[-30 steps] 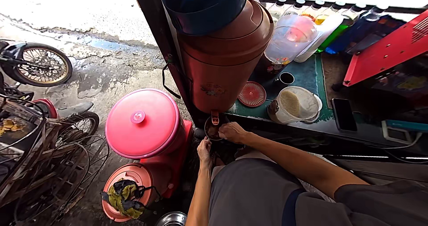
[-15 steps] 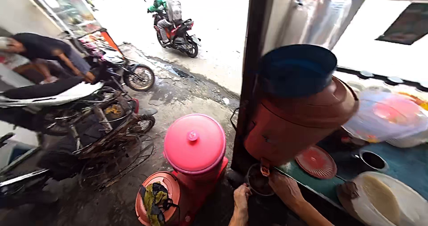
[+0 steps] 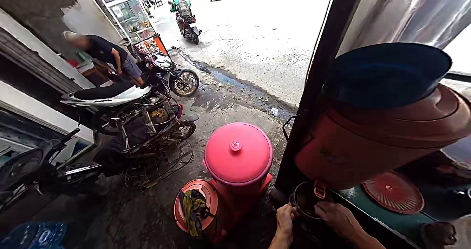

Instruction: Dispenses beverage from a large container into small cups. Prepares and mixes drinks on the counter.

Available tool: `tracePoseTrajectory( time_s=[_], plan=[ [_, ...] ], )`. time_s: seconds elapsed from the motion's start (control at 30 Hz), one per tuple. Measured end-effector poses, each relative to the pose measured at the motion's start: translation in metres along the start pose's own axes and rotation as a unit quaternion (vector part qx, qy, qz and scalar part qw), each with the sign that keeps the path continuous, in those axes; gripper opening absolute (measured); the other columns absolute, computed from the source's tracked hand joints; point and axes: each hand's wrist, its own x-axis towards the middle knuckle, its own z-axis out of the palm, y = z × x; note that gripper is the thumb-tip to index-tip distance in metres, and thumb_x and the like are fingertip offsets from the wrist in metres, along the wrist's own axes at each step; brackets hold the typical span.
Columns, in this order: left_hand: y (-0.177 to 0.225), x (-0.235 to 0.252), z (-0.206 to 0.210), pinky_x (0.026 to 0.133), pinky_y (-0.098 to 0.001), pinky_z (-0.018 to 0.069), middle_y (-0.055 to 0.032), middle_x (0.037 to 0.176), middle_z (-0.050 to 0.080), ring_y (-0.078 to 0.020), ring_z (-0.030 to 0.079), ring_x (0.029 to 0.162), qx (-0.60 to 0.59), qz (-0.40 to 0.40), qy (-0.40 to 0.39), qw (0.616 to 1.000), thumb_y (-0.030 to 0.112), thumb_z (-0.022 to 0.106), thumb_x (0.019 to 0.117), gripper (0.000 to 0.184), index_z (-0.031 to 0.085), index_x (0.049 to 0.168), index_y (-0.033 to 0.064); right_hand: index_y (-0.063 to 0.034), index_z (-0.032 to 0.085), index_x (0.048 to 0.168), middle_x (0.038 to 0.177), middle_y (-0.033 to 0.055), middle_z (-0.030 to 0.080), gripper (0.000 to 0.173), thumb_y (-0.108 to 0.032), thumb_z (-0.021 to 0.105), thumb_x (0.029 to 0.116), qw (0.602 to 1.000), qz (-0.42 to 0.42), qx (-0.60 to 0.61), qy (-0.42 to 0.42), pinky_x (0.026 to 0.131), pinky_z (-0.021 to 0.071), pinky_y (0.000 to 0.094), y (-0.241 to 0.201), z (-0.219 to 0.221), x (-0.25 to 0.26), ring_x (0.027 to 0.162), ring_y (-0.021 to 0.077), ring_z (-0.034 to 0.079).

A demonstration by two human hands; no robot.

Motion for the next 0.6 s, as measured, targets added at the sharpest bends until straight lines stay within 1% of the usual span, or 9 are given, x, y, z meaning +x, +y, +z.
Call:
tracePoseTrajectory(
  time_s=[0.07,0.13,0.2,0.27,0.3,0.37,0.47,0.53,0.6],
  plan=[
    [0.002,-0.002,0.001,0.08,-0.0306,0.047,-0.0127,0.108,0.067,-0.0136,0.057,0.095,-0.009,0.0,0.002,1.0,0.011,0.045,0.1006,0.03,0.068,0.089,-0.0034,0.0003,0.073,0.09,0.091,0.0252,0.072,0.035,-0.025,0.054,0.1036,0.996,0.073,0.031,0.05,0.077,0.0523,0.0648,-0.001,-0.008,0.006,0.093,0.0459,0.071],
    [0.005,-0.004,0.002,0.078,-0.0284,0.0471,-0.0118,0.108,0.066,-0.012,0.057,0.093,-0.014,0.0,0.007,1.0,0.011,0.043,0.1015,0.031,0.067,0.088,-0.0024,0.0015,0.072,0.091,0.093,0.0255,0.073,0.031,-0.022,0.056,0.1034,0.991,0.102,-0.018,0.086,0.075,0.053,0.0631,-0.003,-0.01,0.008,0.092,0.046,0.071],
    [0.005,-0.003,0.002,0.084,-0.0318,0.0476,-0.0149,0.117,0.066,-0.0156,0.058,0.101,-0.019,-0.009,0.003,1.0,0.011,0.043,0.1009,0.031,0.068,0.09,-0.0036,0.0017,0.072,0.09,0.091,0.0235,0.073,0.031,-0.022,0.054,0.1012,0.994,0.057,-0.072,0.063,0.07,0.0555,0.0597,-0.003,-0.004,0.004,0.087,0.0438,0.073],
    [0.003,-0.002,0.002,0.087,-0.0328,0.0478,-0.0159,0.119,0.065,-0.0169,0.057,0.105,-0.021,-0.013,-0.001,1.0,0.011,0.043,0.1009,0.031,0.068,0.091,-0.0041,-0.0004,0.071,0.086,0.09,0.0211,0.073,0.035,-0.026,0.052,0.1012,0.999,-0.008,-0.052,-0.003,0.072,0.0548,0.0591,-0.001,-0.001,-0.002,0.088,0.041,0.073],
    [0.002,-0.001,0.002,0.085,-0.0311,0.0474,-0.015,0.118,0.065,-0.0154,0.057,0.102,-0.02,-0.011,-0.001,1.0,0.011,0.044,0.1009,0.03,0.068,0.09,-0.0036,-0.0015,0.072,0.086,0.09,0.0205,0.073,0.036,-0.027,0.052,0.1015,1.0,-0.018,-0.018,-0.007,0.074,0.0541,0.0602,0.001,0.0,-0.001,0.089,0.0408,0.072],
    [0.002,0.0,0.002,0.079,-0.0271,0.0463,-0.0128,0.113,0.066,-0.0115,0.057,0.095,-0.018,-0.004,0.001,1.0,0.011,0.044,0.1005,0.031,0.068,0.086,-0.0027,-0.0003,0.074,0.087,0.088,0.0235,0.073,0.034,-0.025,0.055,0.1021,0.997,0.033,0.046,0.052,0.075,0.0526,0.0651,0.004,-0.001,0.002,0.089,0.0448,0.071],
    [0.003,-0.001,0.004,0.074,-0.0248,0.0448,-0.0117,0.111,0.066,-0.0091,0.056,0.091,-0.014,0.003,0.002,1.0,0.011,0.044,0.0994,0.03,0.066,0.083,-0.002,0.0021,0.073,0.092,0.092,0.0261,0.073,0.032,-0.02,0.053,0.1036,0.99,0.103,-0.019,0.098,0.072,0.0531,0.0645,0.002,-0.004,0.006,0.089,0.047,0.072],
    [0.003,-0.001,0.004,0.077,-0.0264,0.0458,-0.0127,0.113,0.066,-0.0106,0.057,0.095,-0.008,0.0,-0.001,1.0,0.011,0.044,0.0993,0.03,0.067,0.085,-0.0024,0.0016,0.07,0.085,0.088,0.0228,0.073,0.03,-0.019,0.054,0.0998,0.994,0.044,-0.069,0.066,0.067,0.0551,0.0597,0.0,0.003,0.0,0.084,0.0432,0.073],
    [0.004,0.0,0.003,0.083,-0.0294,0.0471,-0.0154,0.118,0.066,-0.0138,0.058,0.101,-0.007,-0.005,-0.006,1.0,0.01,0.044,0.0991,0.03,0.067,0.086,-0.0032,-0.0003,0.07,0.084,0.088,0.0207,0.073,0.034,-0.024,0.053,0.1003,0.999,-0.016,-0.046,0.008,0.07,0.0545,0.0587,0.002,0.006,-0.003,0.086,0.0406,0.073]
  ],
)
